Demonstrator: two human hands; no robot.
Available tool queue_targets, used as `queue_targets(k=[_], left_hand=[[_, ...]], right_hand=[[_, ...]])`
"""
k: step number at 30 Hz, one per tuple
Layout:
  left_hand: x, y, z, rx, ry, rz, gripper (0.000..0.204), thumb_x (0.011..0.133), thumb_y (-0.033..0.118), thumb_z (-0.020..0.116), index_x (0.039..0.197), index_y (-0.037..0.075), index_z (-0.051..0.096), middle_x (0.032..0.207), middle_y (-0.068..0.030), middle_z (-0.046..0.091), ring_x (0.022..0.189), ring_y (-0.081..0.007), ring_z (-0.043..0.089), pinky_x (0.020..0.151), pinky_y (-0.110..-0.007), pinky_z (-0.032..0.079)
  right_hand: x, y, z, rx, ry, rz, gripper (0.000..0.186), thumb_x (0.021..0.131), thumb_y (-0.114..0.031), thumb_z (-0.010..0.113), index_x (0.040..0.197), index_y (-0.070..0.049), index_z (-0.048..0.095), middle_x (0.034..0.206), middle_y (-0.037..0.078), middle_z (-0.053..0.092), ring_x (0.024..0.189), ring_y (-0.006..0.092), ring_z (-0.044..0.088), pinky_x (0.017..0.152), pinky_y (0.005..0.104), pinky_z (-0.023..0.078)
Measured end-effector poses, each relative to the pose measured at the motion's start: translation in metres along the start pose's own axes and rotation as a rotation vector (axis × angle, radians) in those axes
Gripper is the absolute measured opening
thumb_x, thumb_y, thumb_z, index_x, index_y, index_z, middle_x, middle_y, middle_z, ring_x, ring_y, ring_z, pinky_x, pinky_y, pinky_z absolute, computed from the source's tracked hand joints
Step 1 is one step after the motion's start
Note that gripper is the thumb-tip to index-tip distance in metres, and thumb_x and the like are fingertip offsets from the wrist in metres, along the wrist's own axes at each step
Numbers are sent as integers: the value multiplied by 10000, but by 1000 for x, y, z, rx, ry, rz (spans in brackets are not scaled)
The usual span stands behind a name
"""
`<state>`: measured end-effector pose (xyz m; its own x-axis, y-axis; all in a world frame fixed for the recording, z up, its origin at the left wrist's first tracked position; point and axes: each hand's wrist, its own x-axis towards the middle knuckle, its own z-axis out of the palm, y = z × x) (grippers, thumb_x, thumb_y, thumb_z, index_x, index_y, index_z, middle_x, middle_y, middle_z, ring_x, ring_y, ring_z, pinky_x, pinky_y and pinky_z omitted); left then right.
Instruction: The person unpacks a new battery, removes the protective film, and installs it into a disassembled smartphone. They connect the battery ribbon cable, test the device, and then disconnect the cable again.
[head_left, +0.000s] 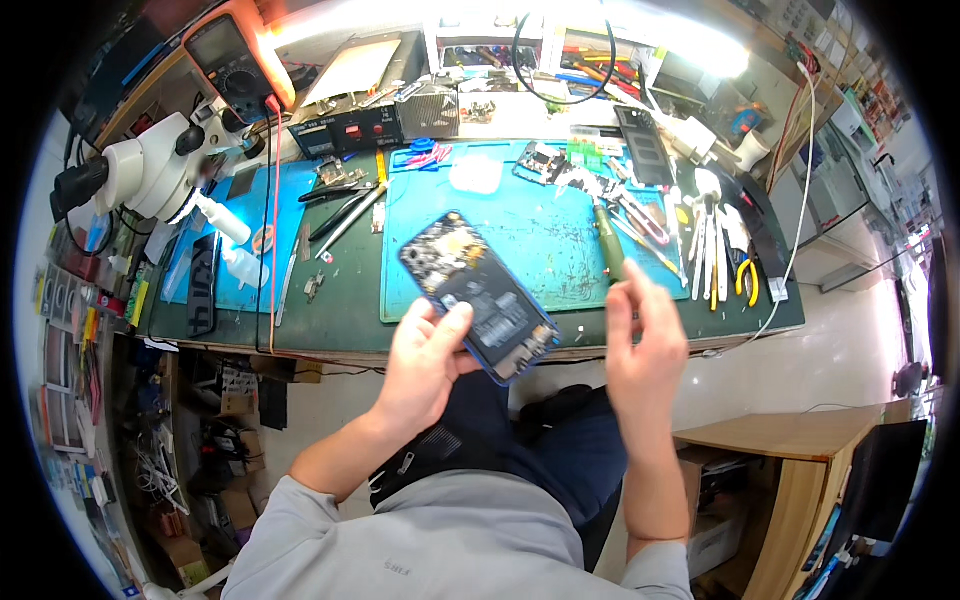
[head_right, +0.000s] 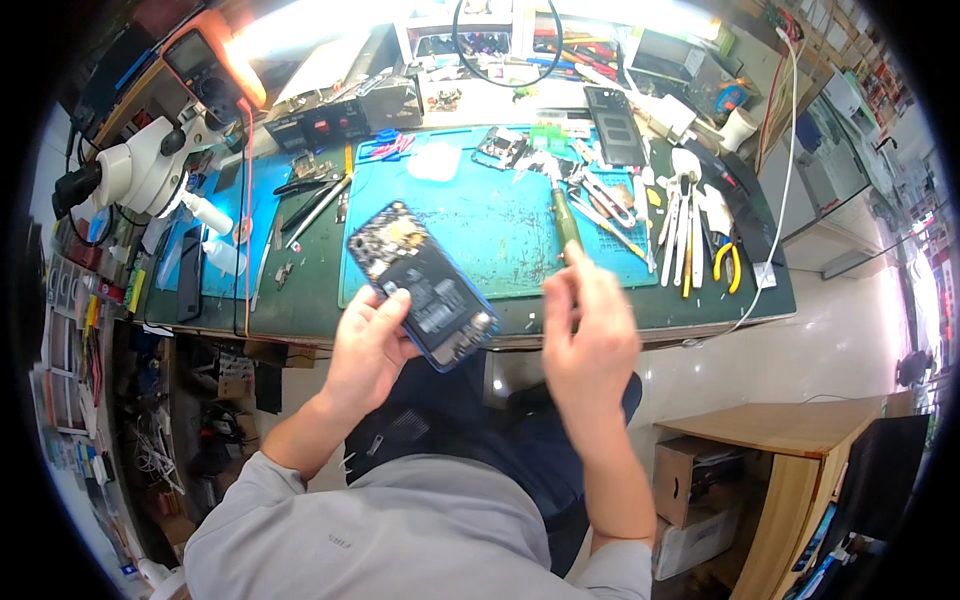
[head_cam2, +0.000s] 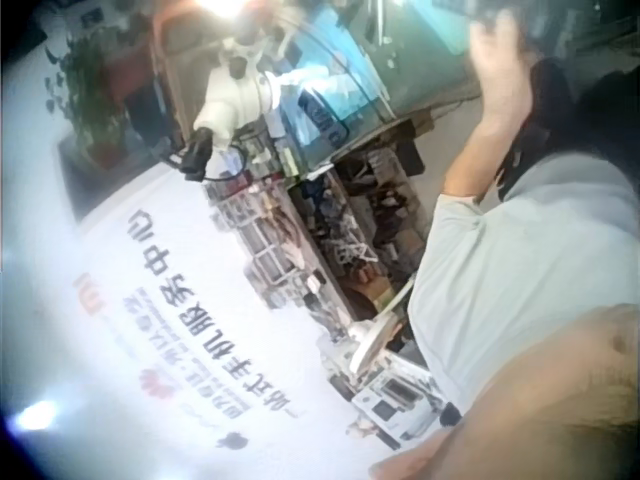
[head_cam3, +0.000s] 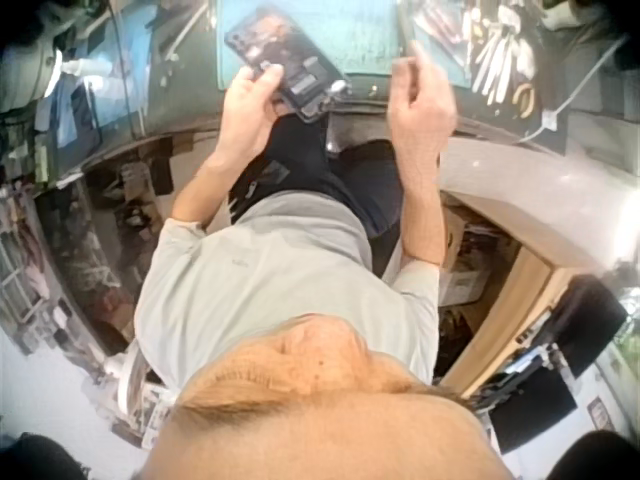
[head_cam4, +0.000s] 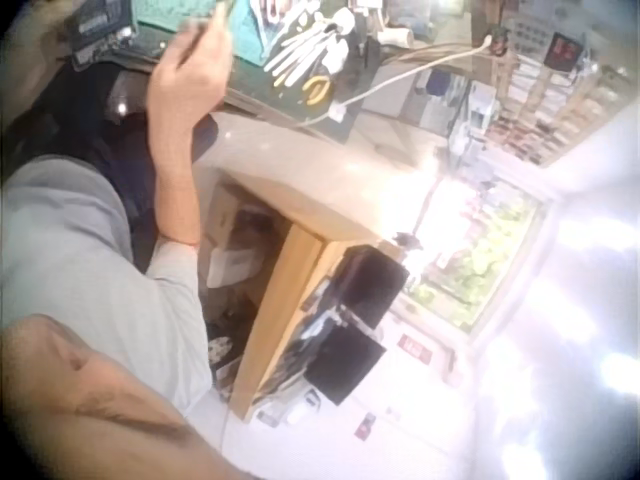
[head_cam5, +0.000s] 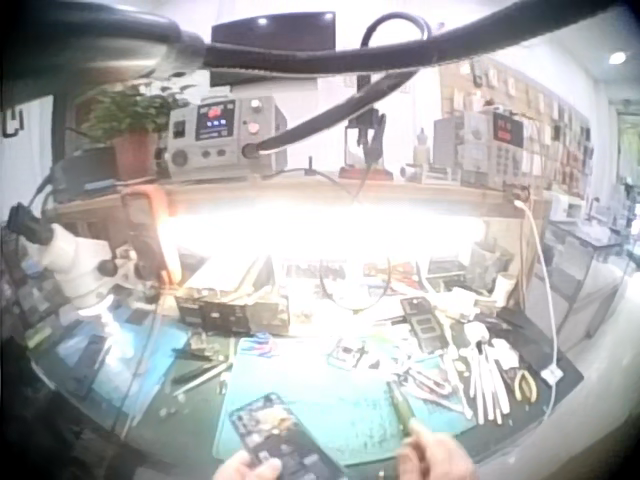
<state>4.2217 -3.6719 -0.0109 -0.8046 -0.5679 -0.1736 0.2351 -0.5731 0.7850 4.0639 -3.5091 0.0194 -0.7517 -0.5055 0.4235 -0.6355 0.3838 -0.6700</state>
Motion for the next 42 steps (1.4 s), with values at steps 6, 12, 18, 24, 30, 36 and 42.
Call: queue_targets(k=[6, 12, 18, 24, 30, 36, 42], left_hand=[[25, 15, 4, -193, 35, -119, 238, 1110, 137, 493, 1313, 12, 508, 1291, -139, 661, 1163, -262, 693, 1013, -499, 597], [46, 15, 34, -303, 50, -157, 292, 1103, 86, 470, 1384, 27, 419, 1467, -133, 513, 1382, -276, 523, 1216, -509, 415], [45, 56, 0, -65, -164, -558, 387, 1080, 147, 566, 1406, -47, 490, 1385, -147, 580, 1345, -271, 555, 1134, -443, 481], [-36, 72, -28, -10, -330, -356, 517, 1119, 280, 522, 1534, 1, 392, 1490, -128, 497, 1397, -225, 500, 1178, -407, 418], [-126, 87, -113, 301, 234, 181, 357, 1122, 211, 500, 1435, 43, 482, 1328, -108, 617, 1268, -235, 615, 1051, -428, 528], [-142, 214, -283, 1040, 959, 345, 467, 1025, 260, 623, 1410, 8, 539, 1146, -140, 638, 959, -237, 657, 824, -382, 579], [-87, 273, -421, 1877, 1095, 547, 478, 947, 242, 690, 1358, 10, 615, 1327, -255, 619, 1259, -427, 578, 1071, -482, 455]], right_hand=[[45, 34, 14, -663, -138, -66, 580, 911, -385, 769, 1352, -39, 622, 1118, 110, 673, 1040, 305, 675, 859, 411, 578], [46, 38, 5, -151, -173, 181, 483, 886, -251, 817, 1295, -28, 691, 996, 109, 661, 881, 256, 661, 782, 358, 530], [16, 23, -5, 513, -223, 304, 550, 902, -120, 804, 1385, 54, 608, 1207, 82, 658, 1032, 128, 622, 863, 273, 532], [-23, -83, 35, 477, -407, -20, 606, 794, -49, 854, 1346, 34, 618, 1093, 96, 670, 930, 225, 683, 768, 317, 553], [-53, -162, 98, 454, -713, -660, 707, 776, -83, 852, 1412, 30, 563, 1377, 215, 579, 1233, 406, 574, 1046, 463, 485], [-24, -115, 84, 150, -411, -545, 585, 815, -80, 819, 1357, 10, 621, 1372, 205, 599, 1239, 401, 585, 1051, 471, 481], [27, -42, 60, -264, -297, -482, 721, 814, -227, 858, 1423, 17, 557, 1463, 214, 543, 1331, 415, 516, 1125, 505, 400]])
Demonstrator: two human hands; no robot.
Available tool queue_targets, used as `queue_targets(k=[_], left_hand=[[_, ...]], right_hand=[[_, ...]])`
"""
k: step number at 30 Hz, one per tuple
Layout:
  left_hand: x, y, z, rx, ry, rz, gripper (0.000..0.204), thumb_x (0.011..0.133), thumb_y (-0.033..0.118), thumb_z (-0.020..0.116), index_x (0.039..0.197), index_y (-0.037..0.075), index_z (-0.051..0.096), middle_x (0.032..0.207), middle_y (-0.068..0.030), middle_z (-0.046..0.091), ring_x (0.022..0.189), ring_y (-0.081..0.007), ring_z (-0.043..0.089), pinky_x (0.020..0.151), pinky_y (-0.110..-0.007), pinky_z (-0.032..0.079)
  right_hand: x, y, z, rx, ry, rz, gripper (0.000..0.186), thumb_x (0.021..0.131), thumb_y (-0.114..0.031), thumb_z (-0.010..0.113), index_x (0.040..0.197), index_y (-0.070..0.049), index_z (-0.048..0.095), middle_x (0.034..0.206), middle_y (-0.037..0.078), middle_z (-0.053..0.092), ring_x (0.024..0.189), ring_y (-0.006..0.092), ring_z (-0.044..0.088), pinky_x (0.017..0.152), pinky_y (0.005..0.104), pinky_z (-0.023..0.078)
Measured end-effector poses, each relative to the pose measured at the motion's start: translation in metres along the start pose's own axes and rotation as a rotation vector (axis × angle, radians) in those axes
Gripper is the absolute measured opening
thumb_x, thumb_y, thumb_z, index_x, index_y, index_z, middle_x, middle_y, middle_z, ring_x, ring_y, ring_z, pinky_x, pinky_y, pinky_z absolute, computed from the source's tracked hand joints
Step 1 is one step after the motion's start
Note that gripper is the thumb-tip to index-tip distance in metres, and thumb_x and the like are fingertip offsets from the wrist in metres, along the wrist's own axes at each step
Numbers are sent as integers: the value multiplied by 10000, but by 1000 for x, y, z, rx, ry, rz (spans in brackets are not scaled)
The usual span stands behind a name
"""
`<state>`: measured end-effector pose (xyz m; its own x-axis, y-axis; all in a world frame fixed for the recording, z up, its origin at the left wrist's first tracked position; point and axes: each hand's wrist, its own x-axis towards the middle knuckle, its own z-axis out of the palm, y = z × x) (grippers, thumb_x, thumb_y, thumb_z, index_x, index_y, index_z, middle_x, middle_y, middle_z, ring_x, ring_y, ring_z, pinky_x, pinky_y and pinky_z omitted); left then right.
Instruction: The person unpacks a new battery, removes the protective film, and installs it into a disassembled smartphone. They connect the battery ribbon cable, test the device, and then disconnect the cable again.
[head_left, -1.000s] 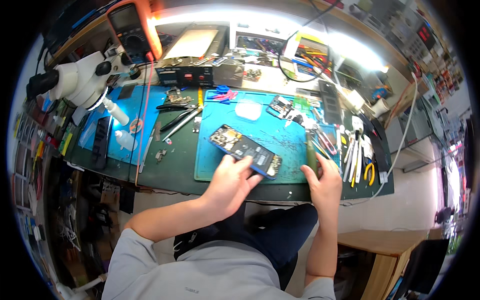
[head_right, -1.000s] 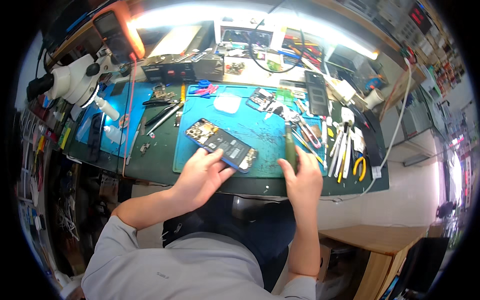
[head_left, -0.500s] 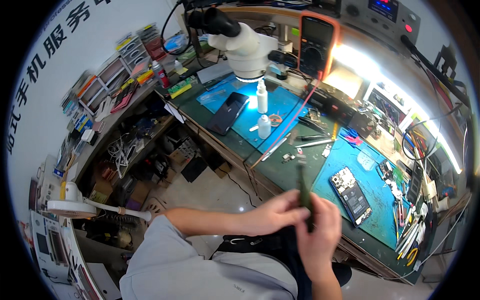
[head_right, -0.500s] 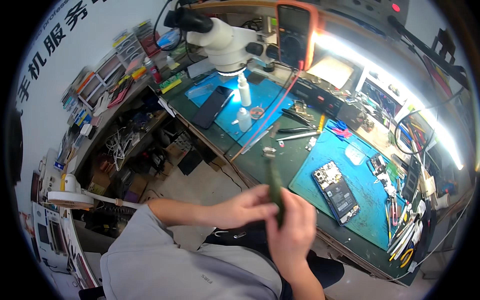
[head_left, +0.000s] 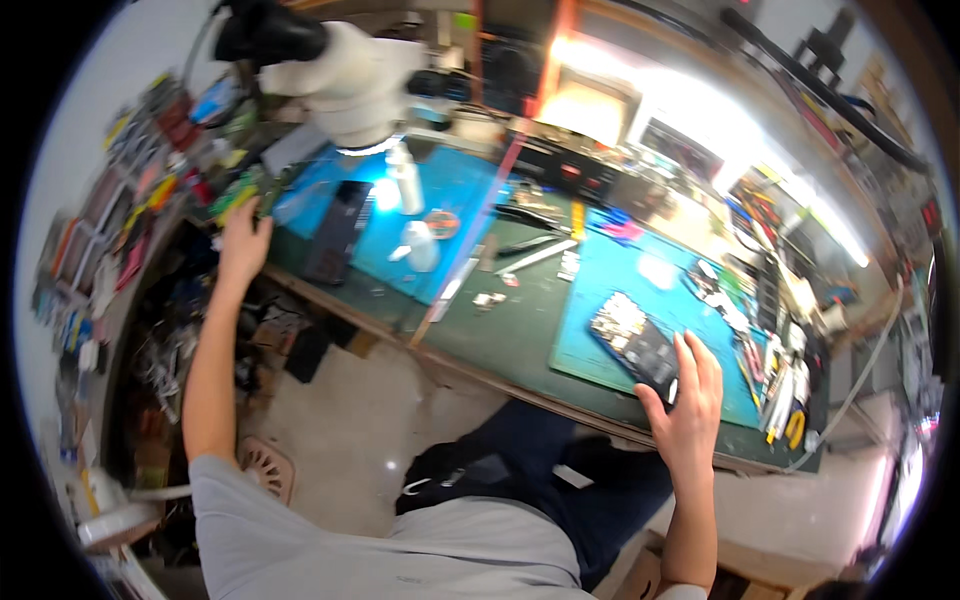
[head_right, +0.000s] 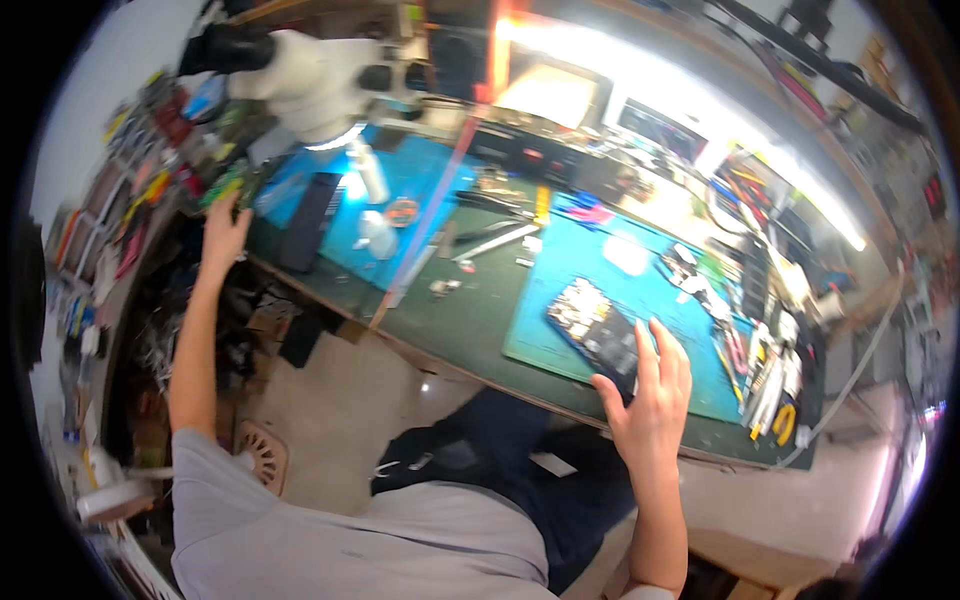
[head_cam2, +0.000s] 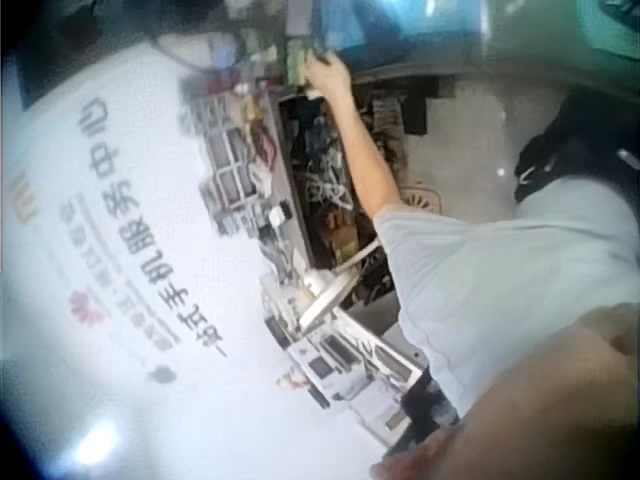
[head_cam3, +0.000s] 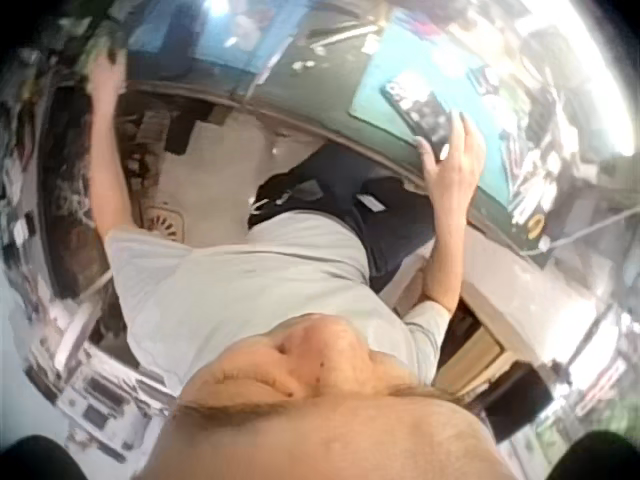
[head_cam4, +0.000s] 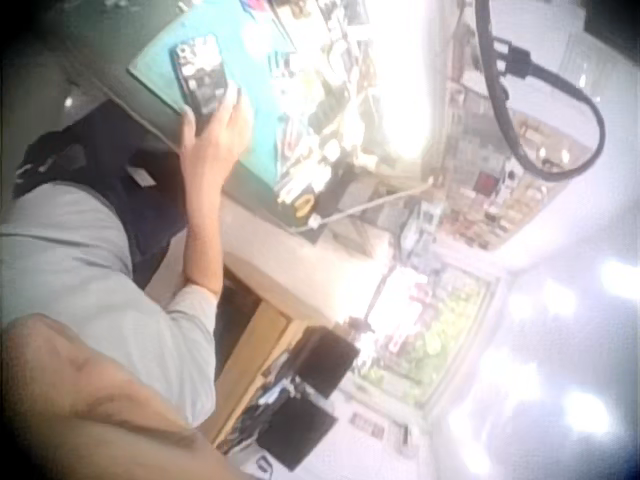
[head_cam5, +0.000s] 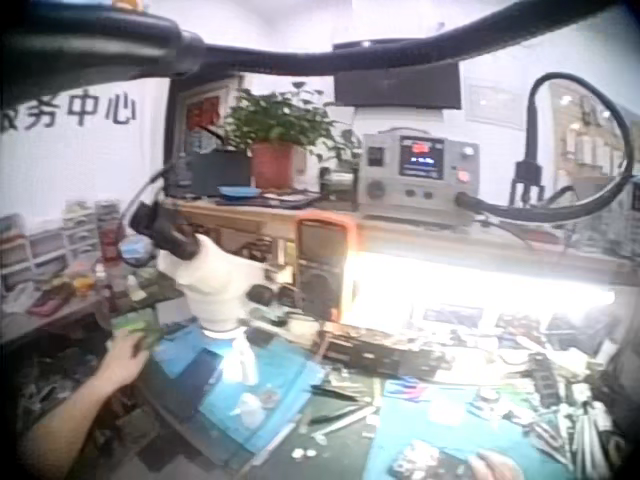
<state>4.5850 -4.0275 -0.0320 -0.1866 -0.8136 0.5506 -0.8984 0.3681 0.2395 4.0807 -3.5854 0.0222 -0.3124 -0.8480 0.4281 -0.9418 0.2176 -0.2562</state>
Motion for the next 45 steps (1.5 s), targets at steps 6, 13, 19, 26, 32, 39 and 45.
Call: queue_targets(k=[6, 13, 19, 26, 32, 39, 45], left_hand=[[29, 17, 47, 66, -8, 43, 453, 972, 226, 675, 1371, 16, 630, 1213, -239, 717, 1140, -421, 661, 983, -475, 515], [-13, 77, -23, -48, 369, 46, 439, 1038, 170, 640, 1431, -13, 570, 1357, -196, 656, 1287, -305, 597, 1113, -406, 434], [-78, 271, -54, -391, 226, 707, 321, 942, -42, 644, 1262, -12, 640, 1168, -144, 689, 1077, -293, 667, 992, -456, 535], [-78, 437, 4, -782, -362, 882, 297, 838, 65, 774, 1127, 38, 709, 1049, -107, 727, 966, -311, 693, 845, -413, 555], [-72, 468, 39, -808, -458, 864, 245, 877, 55, 738, 1120, 38, 711, 1041, -112, 726, 955, -305, 693, 829, -404, 552], [-72, 457, 53, -846, -391, 794, 242, 896, 50, 736, 1138, 47, 719, 1009, -101, 729, 898, -300, 692, 800, -405, 542], [-73, 456, 44, -855, -409, 784, 302, 870, 24, 757, 1167, 44, 705, 1013, -102, 731, 887, -292, 694, 790, -405, 537]], right_hand=[[11, 47, -6, 122, -244, -75, 862, 757, -331, 896, 1460, 6, 528, 1419, 195, 580, 1280, 399, 542, 1106, 492, 418], [34, 57, -3, 152, -250, -238, 713, 671, -210, 888, 1312, -9, 649, 1277, 149, 635, 1131, 351, 616, 984, 452, 521], [46, 97, -27, 154, -338, -259, 655, 703, -193, 892, 1290, -17, 658, 1274, 143, 652, 1152, 354, 624, 1001, 444, 521], [66, 95, -2, 211, -144, -262, 283, 817, -138, 837, 1060, -49, 722, 996, 91, 710, 909, 292, 675, 792, 390, 547], [81, 78, 15, 252, -172, -321, 180, 801, -120, 834, 904, -83, 691, 871, 41, 661, 772, 253, 631, 685, 368, 526], [82, 82, 22, 234, -174, -344, 184, 791, -127, 844, 884, -84, 691, 859, 29, 660, 738, 233, 620, 648, 353, 519], [83, 82, 24, 118, -112, -483, 190, 792, -116, 843, 910, -66, 703, 875, 23, 664, 713, 186, 643, 600, 316, 528]])
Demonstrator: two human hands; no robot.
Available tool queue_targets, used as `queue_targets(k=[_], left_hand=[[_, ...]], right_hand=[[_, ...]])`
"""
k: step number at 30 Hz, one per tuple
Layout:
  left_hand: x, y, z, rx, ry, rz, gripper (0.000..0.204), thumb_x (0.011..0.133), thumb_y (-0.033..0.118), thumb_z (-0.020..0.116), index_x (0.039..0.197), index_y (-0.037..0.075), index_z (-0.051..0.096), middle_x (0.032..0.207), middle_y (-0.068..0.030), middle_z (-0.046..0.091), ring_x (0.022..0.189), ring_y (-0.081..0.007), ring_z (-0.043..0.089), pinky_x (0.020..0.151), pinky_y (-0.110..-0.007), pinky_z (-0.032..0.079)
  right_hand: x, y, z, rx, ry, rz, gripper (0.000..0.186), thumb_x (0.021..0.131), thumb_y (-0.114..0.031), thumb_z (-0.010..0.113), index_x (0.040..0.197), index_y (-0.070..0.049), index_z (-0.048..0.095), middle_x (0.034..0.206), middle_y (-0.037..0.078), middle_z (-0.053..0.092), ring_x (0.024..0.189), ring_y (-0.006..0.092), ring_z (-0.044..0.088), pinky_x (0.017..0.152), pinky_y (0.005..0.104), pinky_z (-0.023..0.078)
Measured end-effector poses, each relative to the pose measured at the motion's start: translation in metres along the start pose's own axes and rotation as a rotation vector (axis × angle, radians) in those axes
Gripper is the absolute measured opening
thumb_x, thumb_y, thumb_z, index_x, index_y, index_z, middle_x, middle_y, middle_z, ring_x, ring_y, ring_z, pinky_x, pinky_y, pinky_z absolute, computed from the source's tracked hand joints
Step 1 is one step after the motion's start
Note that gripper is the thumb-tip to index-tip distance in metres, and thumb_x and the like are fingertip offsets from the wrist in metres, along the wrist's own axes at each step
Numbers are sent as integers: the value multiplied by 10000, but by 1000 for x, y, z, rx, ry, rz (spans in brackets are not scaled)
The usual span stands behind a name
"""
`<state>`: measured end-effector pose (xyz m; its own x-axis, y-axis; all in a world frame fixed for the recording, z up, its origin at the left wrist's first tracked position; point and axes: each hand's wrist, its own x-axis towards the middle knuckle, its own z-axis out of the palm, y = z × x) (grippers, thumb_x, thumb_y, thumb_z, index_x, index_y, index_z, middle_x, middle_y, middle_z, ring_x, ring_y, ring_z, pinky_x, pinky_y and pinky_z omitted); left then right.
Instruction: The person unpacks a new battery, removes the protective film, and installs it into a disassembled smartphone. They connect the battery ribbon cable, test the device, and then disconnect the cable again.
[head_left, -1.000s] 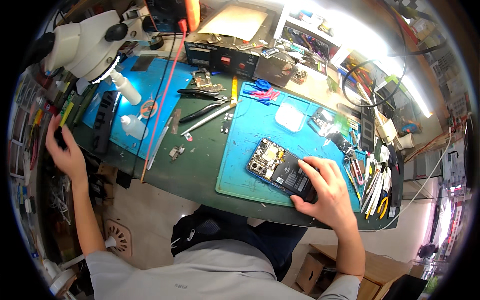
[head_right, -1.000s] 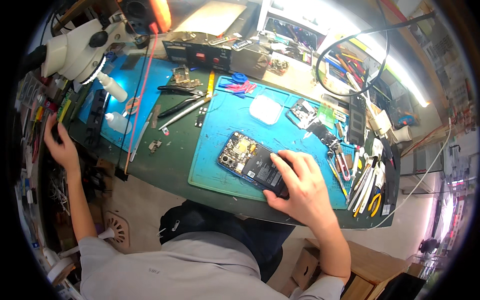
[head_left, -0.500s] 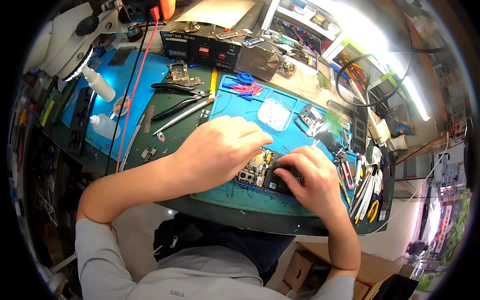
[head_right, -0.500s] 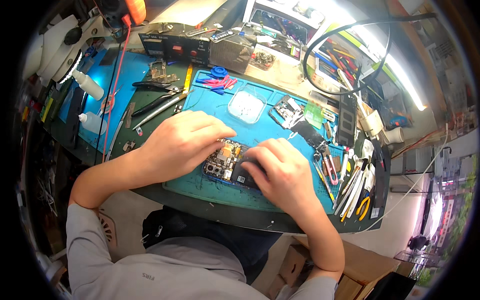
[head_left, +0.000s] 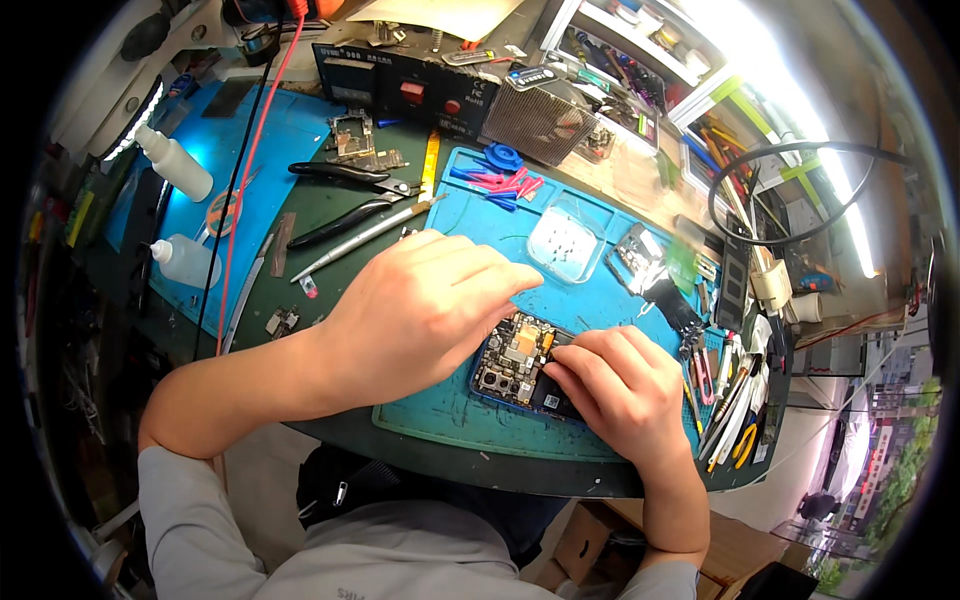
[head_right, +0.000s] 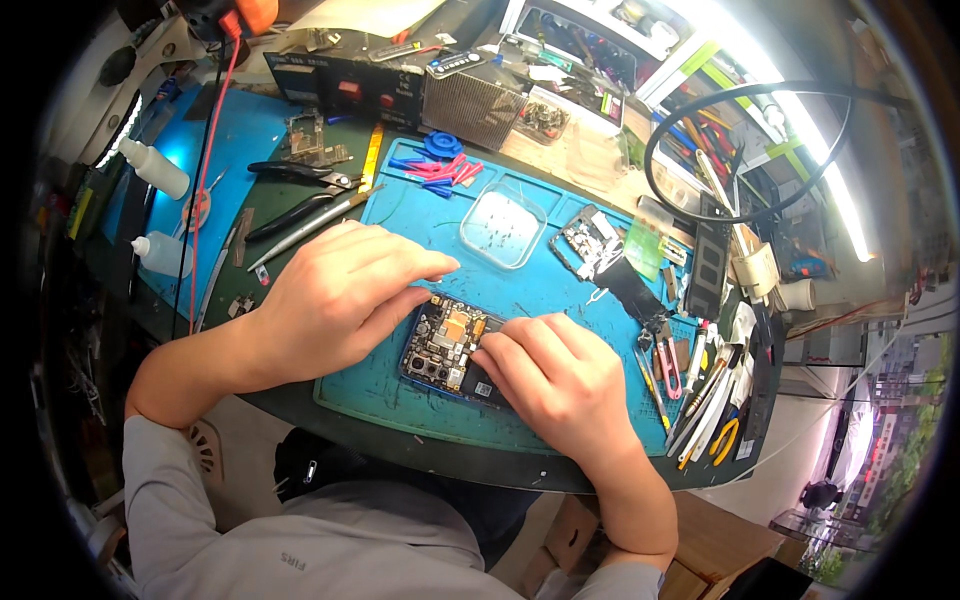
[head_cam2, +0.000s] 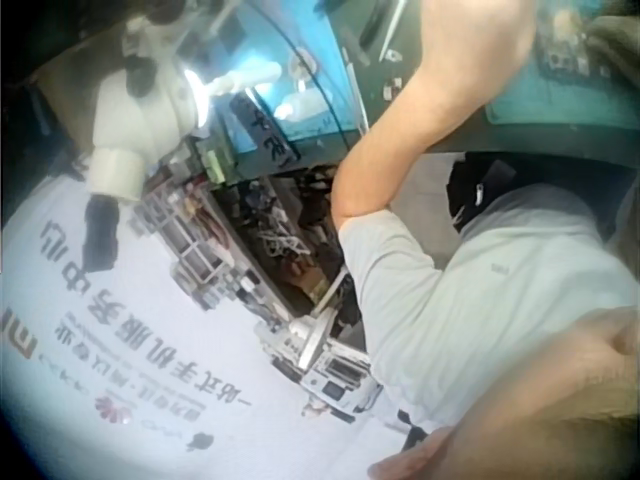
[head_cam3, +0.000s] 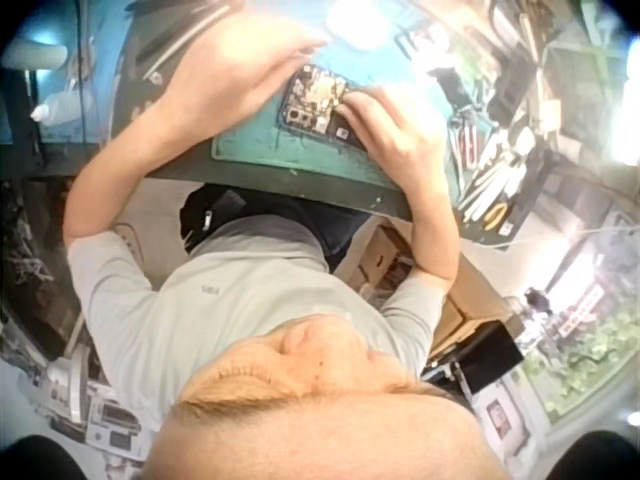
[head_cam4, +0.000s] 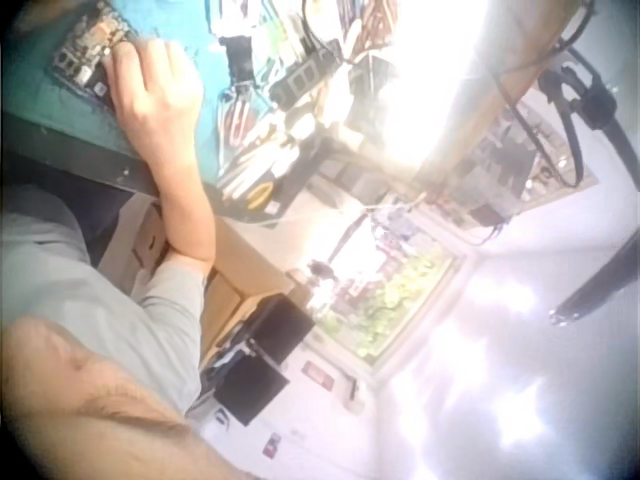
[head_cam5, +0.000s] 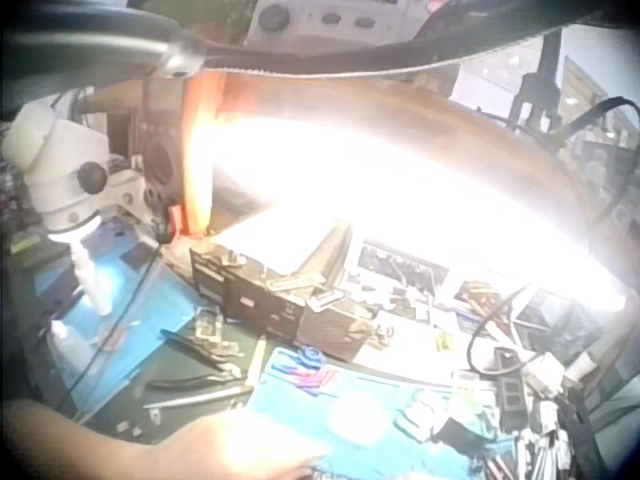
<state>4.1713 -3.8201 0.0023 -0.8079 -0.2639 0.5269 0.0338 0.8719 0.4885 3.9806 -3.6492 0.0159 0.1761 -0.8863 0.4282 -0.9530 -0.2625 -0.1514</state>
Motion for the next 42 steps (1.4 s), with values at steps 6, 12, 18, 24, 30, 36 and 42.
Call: queue_targets(k=[6, 12, 18, 24, 30, 36, 42], left_hand=[[-5, -1, 12, -89, 14, 16, 322, 858, 20, 765, 1173, 47, 702, 1016, -94, 733, 896, -286, 695, 795, -403, 537], [-2, 3, 13, -85, -36, 91, 317, 860, 60, 783, 1167, 63, 706, 977, -64, 722, 920, -256, 690, 810, -389, 524], [3, 14, 22, -129, -110, 124, 345, 843, 97, 796, 1170, 74, 686, 948, -45, 704, 920, -242, 684, 826, -387, 511], [15, 29, 23, -7, -193, 137, 351, 832, 97, 796, 1154, 74, 660, 926, -56, 698, 898, -247, 680, 821, -375, 496], [18, 30, 28, 96, -220, 172, 363, 844, 62, 770, 1187, 65, 653, 877, -65, 680, 869, -254, 675, 796, -383, 491], [17, 28, 28, 158, -208, 243, 450, 853, 40, 753, 1285, 56, 631, 866, -74, 683, 827, -263, 676, 778, -383, 510], [18, 29, 31, 133, -164, 239, 638, 815, 18, 766, 1418, 53, 563, 836, -48, 683, 788, -242, 679, 771, -377, 531]], right_hand=[[-5, -2, 4, -82, 26, -43, 220, 794, -97, 839, 965, -31, 717, 903, 45, 673, 717, 193, 652, 597, 316, 527], [-8, 8, 0, 161, 62, 150, 177, 831, -61, 816, 986, -32, 737, 920, 89, 708, 754, 245, 689, 637, 348, 555], [-16, 11, -24, 133, 192, 418, 150, 879, 7, 764, 1027, -6, 745, 929, 132, 721, 812, 280, 709, 724, 357, 562], [-61, 12, -78, 9, 350, 772, 145, 941, -7, 728, 1083, 14, 746, 844, 77, 683, 712, 120, 643, 672, 266, 518], [-119, 8, -107, -111, 230, 904, 117, 917, -46, 762, 1026, -5, 749, 840, 84, 702, 673, 133, 639, 594, 281, 494], [-128, 5, -75, -187, 97, 716, 336, 846, -48, 794, 1172, -75, 719, 1025, 76, 720, 894, 242, 664, 737, 355, 554], [-119, 14, -58, -462, 93, 482, 296, 860, -4, 742, 1147, -48, 682, 980, 79, 699, 860, 267, 664, 736, 386, 548]])
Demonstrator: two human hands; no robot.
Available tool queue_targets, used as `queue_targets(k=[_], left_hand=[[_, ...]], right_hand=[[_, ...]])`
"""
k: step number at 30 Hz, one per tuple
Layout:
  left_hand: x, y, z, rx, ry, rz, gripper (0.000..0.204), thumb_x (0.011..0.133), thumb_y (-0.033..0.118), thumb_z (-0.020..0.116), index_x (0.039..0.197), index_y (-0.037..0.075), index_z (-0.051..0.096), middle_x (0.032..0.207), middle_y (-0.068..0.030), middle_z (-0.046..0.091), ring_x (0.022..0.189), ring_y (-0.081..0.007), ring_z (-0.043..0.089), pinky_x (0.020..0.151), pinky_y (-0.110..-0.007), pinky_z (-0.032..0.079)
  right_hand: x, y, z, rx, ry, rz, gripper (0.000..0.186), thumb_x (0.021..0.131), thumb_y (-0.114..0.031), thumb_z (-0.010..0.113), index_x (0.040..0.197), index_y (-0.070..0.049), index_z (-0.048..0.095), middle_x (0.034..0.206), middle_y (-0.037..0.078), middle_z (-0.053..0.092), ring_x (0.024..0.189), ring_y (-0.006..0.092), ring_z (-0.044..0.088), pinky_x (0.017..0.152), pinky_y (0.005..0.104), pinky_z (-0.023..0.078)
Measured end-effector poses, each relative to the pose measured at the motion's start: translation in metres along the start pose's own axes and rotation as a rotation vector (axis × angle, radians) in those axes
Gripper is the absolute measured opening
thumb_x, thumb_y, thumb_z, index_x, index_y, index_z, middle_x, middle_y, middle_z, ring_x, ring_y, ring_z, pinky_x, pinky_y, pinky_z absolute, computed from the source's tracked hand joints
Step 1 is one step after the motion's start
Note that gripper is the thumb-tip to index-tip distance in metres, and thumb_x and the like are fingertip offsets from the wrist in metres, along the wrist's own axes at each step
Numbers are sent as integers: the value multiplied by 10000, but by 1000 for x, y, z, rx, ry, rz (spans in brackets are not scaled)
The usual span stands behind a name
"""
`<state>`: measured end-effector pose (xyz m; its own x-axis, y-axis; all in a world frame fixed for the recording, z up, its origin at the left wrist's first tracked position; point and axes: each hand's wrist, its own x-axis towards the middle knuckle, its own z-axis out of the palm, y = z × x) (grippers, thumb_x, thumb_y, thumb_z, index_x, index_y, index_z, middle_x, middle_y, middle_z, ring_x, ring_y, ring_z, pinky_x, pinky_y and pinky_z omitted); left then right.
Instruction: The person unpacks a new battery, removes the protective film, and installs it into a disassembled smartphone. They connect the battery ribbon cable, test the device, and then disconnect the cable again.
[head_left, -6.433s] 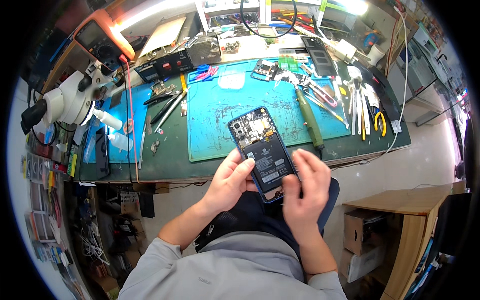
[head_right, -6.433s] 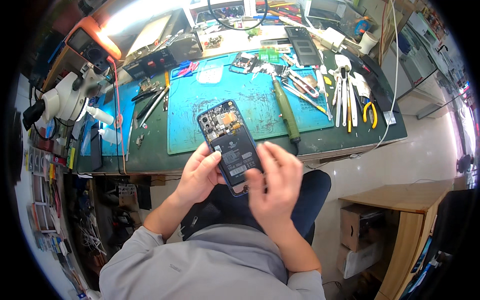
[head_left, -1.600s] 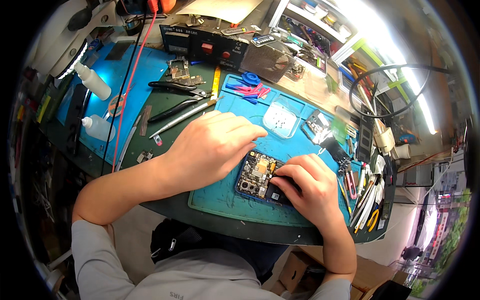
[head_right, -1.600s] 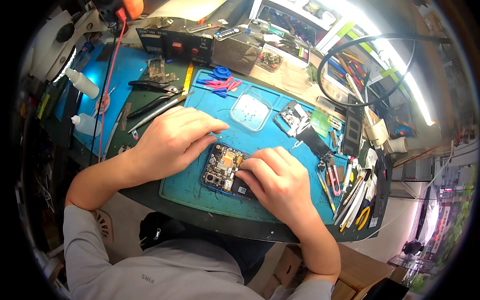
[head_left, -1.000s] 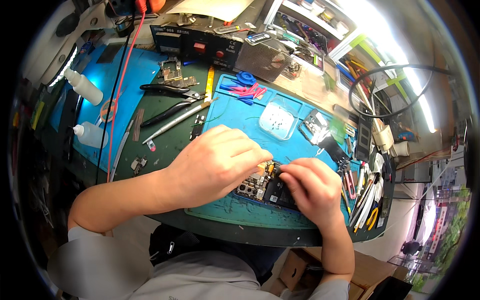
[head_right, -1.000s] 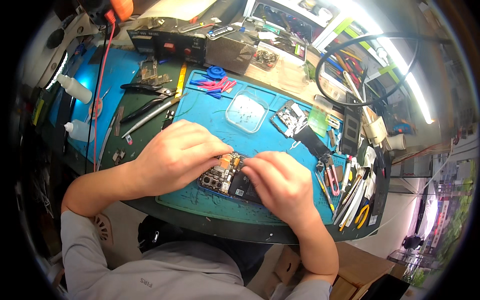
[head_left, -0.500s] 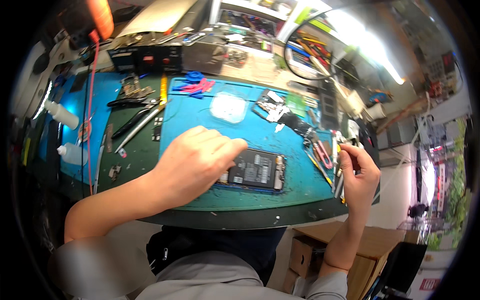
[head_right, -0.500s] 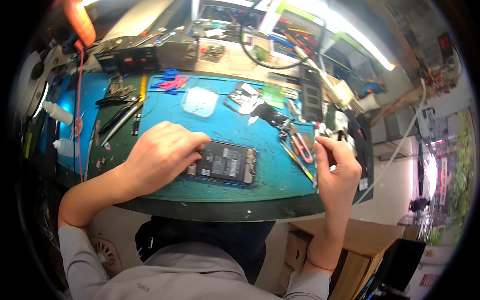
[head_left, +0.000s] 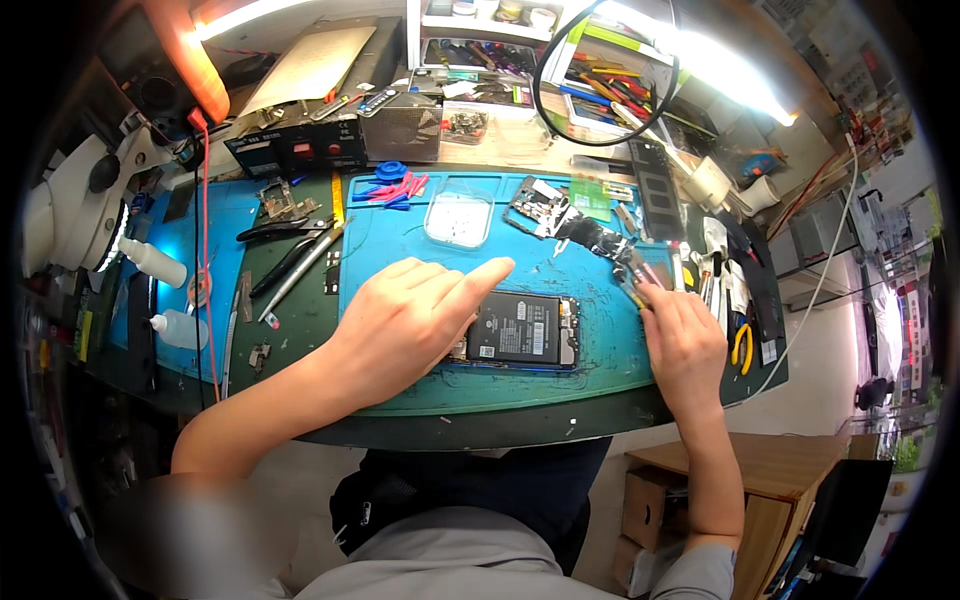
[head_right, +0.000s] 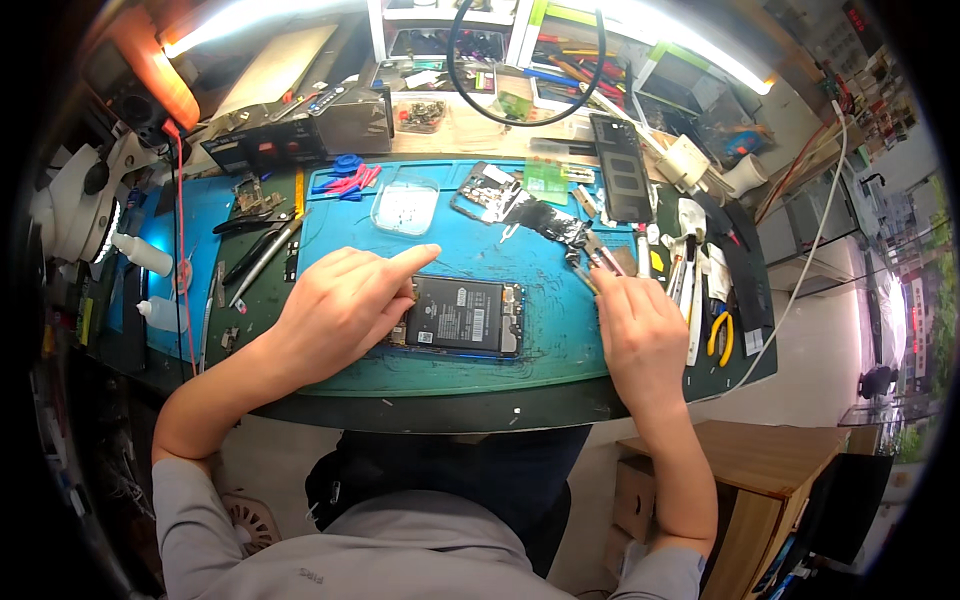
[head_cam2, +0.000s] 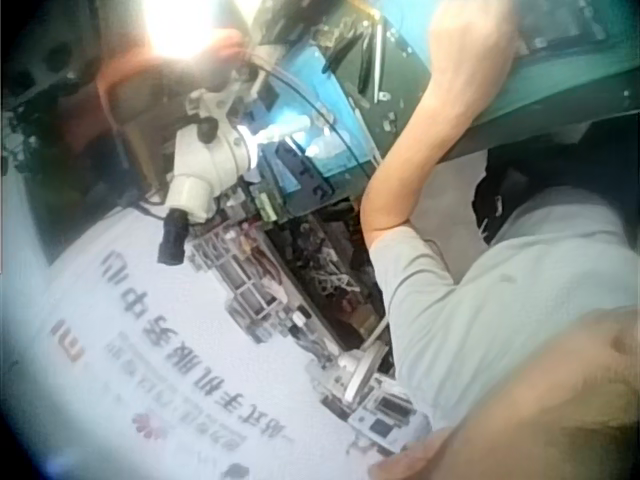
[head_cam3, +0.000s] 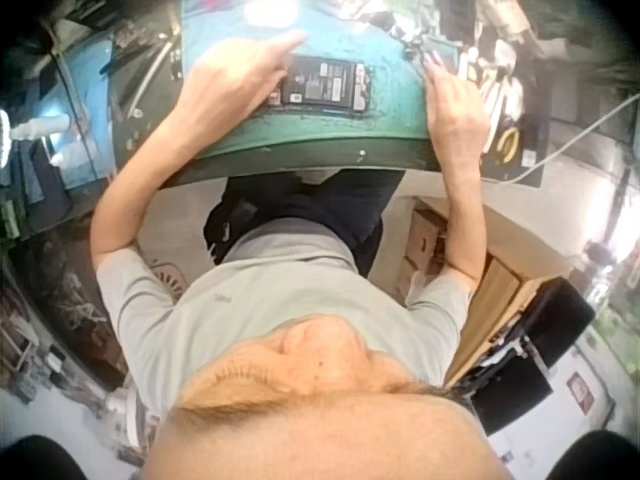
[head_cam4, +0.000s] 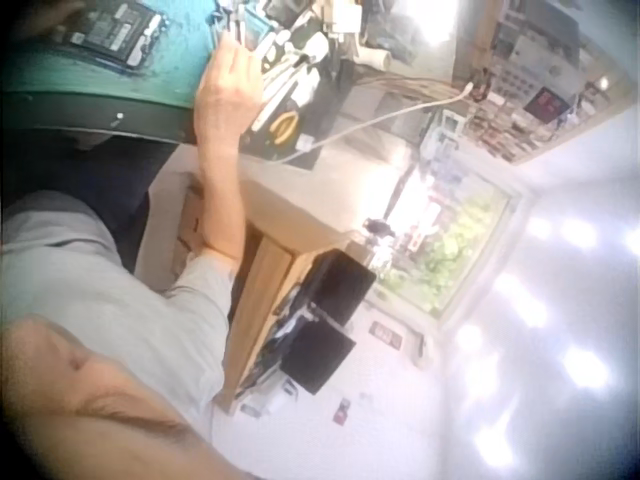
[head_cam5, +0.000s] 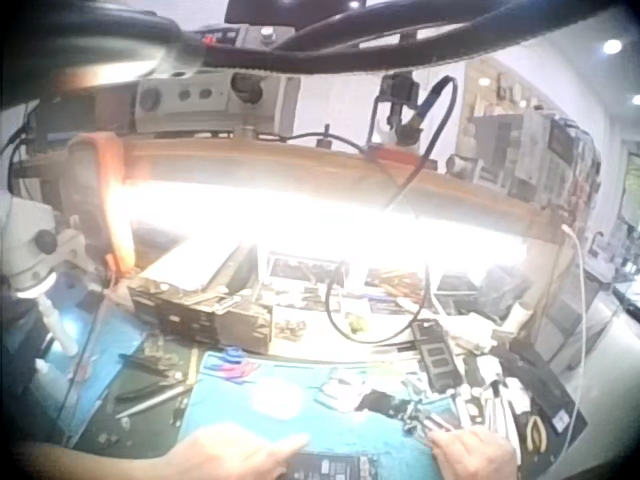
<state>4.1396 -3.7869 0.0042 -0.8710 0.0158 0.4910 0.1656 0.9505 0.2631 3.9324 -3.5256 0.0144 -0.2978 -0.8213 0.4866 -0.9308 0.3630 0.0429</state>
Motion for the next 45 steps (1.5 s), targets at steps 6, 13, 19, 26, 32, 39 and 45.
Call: queue_targets(k=[6, 13, 19, 26, 32, 39, 45], left_hand=[[0, -2, -1, -31, -3, -29, 734, 779, -5, 779, 1469, 57, 536, 834, -23, 680, 767, -222, 675, 750, -369, 533], [1, -4, 2, -43, 22, -45, 765, 772, 9, 791, 1487, 101, 535, 810, -19, 691, 733, -226, 678, 708, -367, 538], [1, -9, 1, -88, 4, -53, 766, 776, 25, 795, 1491, 116, 535, 809, -18, 697, 726, -228, 680, 693, -367, 543], [1, -9, 0, -81, 4, -66, 766, 777, 31, 793, 1493, 115, 534, 798, -19, 695, 706, -227, 675, 667, -365, 542], [1, -9, 1, -93, 13, -68, 764, 775, 31, 794, 1490, 114, 539, 795, -21, 693, 698, -225, 670, 666, -362, 541], [1, -9, 0, -90, 14, -70, 756, 775, 25, 792, 1484, 113, 547, 790, -22, 694, 695, -226, 670, 666, -360, 539], [1, -11, 1, -99, 27, -68, 749, 780, 31, 790, 1484, 117, 547, 785, -22, 693, 683, -225, 670, 655, -361, 539]], right_hand=[[-1, -11, -13, 1076, -108, 557, 190, 1005, 0, 637, 1191, -35, 658, 1035, 92, 685, 814, 158, 696, 630, 272, 548], [15, -60, 0, 1158, -226, 192, 289, 881, 4, 790, 1148, -20, 683, 1015, 109, 703, 811, 169, 702, 668, 286, 578], [36, -93, 15, 818, -83, -98, 226, 807, 18, 826, 996, -15, 708, 920, 112, 732, 766, 264, 729, 651, 341, 593], [42, -92, 26, 739, -21, -193, 233, 799, -18, 846, 993, -18, 717, 891, 110, 740, 769, 266, 737, 649, 344, 597], [40, -94, 29, 671, 16, -241, 237, 801, -24, 817, 1017, 1, 723, 904, 112, 732, 751, 254, 723, 624, 343, 580], [34, -93, 35, 549, 59, -340, 272, 793, -43, 762, 1051, 27, 719, 954, 111, 712, 733, 221, 690, 595, 327, 551], [33, -92, 35, 595, 72, -330, 265, 795, -58, 800, 1034, 22, 716, 949, 105, 710, 716, 217, 685, 588, 327, 544]])
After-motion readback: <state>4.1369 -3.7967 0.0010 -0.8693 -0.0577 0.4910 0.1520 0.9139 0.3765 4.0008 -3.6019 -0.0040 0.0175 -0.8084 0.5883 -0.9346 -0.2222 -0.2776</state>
